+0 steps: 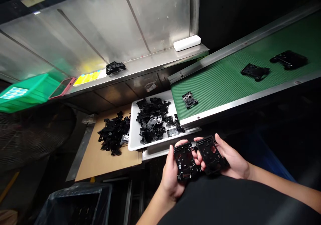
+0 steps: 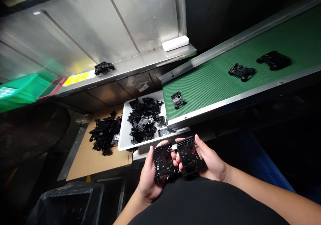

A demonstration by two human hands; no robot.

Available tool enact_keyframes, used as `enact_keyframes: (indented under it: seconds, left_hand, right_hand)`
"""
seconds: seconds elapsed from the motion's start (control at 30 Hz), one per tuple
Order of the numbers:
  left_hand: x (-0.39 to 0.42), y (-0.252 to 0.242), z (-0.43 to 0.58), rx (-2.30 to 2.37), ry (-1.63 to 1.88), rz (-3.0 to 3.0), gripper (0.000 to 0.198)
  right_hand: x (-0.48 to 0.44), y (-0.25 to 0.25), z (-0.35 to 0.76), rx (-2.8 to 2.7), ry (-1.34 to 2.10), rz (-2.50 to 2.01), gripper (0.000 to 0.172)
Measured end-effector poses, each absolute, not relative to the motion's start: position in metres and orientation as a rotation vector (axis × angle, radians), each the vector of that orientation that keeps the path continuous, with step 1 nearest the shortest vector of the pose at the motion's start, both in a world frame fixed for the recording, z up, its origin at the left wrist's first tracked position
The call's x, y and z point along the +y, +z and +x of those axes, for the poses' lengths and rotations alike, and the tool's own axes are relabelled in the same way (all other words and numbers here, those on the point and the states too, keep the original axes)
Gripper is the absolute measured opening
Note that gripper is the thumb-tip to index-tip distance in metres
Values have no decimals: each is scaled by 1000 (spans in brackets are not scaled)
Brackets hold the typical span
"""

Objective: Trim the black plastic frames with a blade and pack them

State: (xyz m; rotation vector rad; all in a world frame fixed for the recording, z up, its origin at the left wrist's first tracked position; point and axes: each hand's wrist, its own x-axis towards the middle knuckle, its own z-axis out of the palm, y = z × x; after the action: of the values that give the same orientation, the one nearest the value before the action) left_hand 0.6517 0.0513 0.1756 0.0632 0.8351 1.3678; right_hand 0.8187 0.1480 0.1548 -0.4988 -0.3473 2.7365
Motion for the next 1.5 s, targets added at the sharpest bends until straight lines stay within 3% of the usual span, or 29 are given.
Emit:
enact_keyframes:
  seconds: [0.37, 1.1, 1.33, 1.5]
  left_hand:
    - [47, 182, 652, 778, 1420, 9, 58]
    - [39, 182, 585, 854, 1385, -80, 54]
    - [31, 188, 544, 873, 1341, -102, 54]
    - [24, 192, 521, 884, 1337, -85, 53]
  right_hand:
    - [151, 152, 813, -336, 2791, -552, 60]
    - [138, 161, 747, -338, 2748, -512, 58]
    - [123, 170, 710, -388, 2672, -552, 69]
    - [111, 177, 690, -417, 2627, -558, 68]
